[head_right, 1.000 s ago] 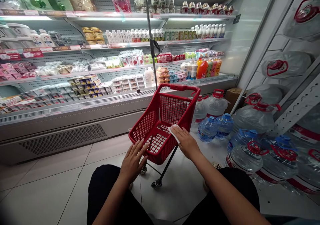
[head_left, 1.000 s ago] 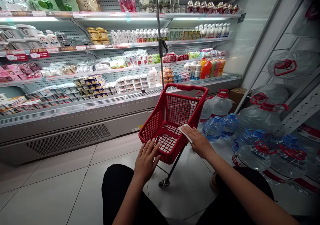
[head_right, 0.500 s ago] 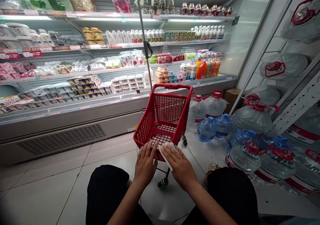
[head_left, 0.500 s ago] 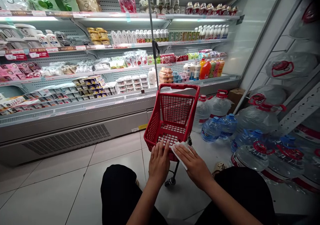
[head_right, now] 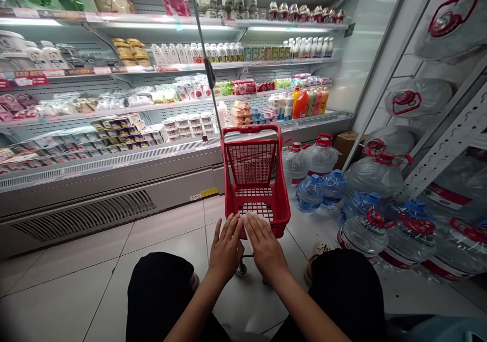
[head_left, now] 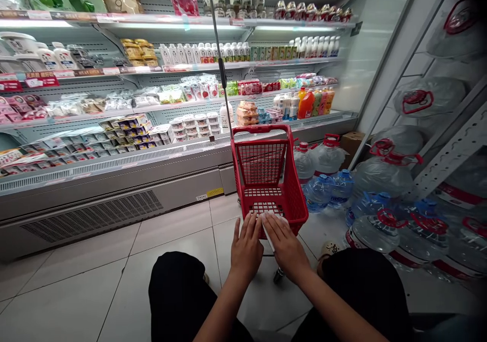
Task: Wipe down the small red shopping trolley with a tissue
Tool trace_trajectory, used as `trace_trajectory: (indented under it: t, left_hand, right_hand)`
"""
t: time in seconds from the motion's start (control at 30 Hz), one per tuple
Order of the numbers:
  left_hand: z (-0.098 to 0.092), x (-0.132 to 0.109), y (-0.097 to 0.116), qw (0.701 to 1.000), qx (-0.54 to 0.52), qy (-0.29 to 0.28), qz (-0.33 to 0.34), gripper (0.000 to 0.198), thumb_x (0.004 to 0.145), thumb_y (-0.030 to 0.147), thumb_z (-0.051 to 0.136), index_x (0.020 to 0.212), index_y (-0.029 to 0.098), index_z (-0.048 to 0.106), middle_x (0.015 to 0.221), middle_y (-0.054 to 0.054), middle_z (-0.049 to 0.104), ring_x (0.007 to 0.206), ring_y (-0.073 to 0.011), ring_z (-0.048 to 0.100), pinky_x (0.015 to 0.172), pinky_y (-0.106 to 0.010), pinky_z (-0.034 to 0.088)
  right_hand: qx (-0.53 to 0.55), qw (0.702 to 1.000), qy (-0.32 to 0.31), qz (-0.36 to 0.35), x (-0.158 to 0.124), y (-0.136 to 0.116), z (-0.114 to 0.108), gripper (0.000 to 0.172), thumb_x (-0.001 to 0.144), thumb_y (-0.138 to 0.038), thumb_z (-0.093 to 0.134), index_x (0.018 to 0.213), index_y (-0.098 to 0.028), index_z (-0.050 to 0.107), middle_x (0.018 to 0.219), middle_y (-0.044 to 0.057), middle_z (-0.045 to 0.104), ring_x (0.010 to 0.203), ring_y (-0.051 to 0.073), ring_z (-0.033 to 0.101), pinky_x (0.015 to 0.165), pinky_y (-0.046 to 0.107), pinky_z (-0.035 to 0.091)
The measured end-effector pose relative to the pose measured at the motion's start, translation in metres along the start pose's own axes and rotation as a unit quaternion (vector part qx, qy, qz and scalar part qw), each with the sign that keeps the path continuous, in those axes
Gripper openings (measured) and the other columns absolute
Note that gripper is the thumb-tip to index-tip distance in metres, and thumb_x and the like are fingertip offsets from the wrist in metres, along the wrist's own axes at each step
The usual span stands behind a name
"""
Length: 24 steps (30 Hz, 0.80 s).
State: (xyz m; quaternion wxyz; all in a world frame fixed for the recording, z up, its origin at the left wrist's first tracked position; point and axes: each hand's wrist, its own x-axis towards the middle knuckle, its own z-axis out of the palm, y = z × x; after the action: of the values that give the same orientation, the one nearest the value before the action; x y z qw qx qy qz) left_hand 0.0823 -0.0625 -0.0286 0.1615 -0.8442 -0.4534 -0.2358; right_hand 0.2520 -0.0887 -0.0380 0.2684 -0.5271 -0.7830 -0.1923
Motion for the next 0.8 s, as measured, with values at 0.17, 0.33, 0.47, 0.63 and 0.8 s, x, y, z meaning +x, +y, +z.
trace_trajectory:
  t: [0.17,0.33,0.47,0.63,0.8]
  left_hand:
    - [-0.008,-0.002,-0.009,0.999,0.006,0.011,0.034,0.075,0.091,0.01,0.05,0.163,0.022,0.033,0.16,0.0,0.051,0.152,-0.0179,0.042,0.135,-0.044,0.009]
    - [-0.015,-0.007,-0.011,0.999,0.004,0.013,0.034,0.073,0.092,0.01,0.049,0.163,0.024,0.034,0.16,0.001,0.051,0.151,-0.0183,0.042,0.135,-0.045,0.01]
    - [-0.011,-0.009,0.004,0.999,-0.001,0.013,0.031,0.077,0.09,0.01,0.051,0.163,0.022,0.032,0.163,-0.001,0.047,0.153,-0.0207,0.04,0.134,-0.047,0.016]
    - [-0.006,-0.012,0.026,0.999,-0.012,0.019,0.032,0.077,0.087,0.01,0.05,0.162,0.018,0.034,0.164,-0.002,0.046,0.152,-0.0209,0.041,0.134,-0.045,0.016]
    - [-0.009,-0.004,0.018,0.998,-0.031,0.011,0.055,0.071,0.088,0.014,0.051,0.159,0.017,0.041,0.16,-0.003,0.051,0.148,-0.021,0.046,0.134,-0.044,0.016]
  right_hand:
    - [-0.02,0.999,-0.023,-0.032,-0.007,0.014,-0.009,0.09,0.086,0.003,0.036,0.169,-0.019,0.008,0.17,0.005,0.034,0.155,0.02,0.034,0.126,0.042,0.035]
    - [-0.056,0.997,-0.049,0.03,-0.044,0.066,-0.038,0.097,0.08,0.006,0.033,0.169,-0.026,0.01,0.17,0.001,0.033,0.156,0.021,0.034,0.129,0.049,0.026]
    - [-0.058,0.996,-0.026,0.058,-0.05,0.079,-0.035,0.081,0.094,-0.005,0.035,0.169,-0.023,0.011,0.168,0.005,0.038,0.155,0.024,0.036,0.127,0.05,0.028]
    - [-0.043,0.997,0.032,0.061,-0.026,0.048,0.0,0.058,0.104,-0.025,0.047,0.16,-0.015,0.038,0.139,0.015,0.066,0.132,0.03,0.056,0.12,0.052,0.037]
    - [-0.011,1.0,-0.004,0.022,-0.014,0.023,0.012,0.044,0.1,-0.017,0.048,0.143,-0.017,0.056,0.129,0.014,0.068,0.119,0.028,0.06,0.114,0.049,0.041]
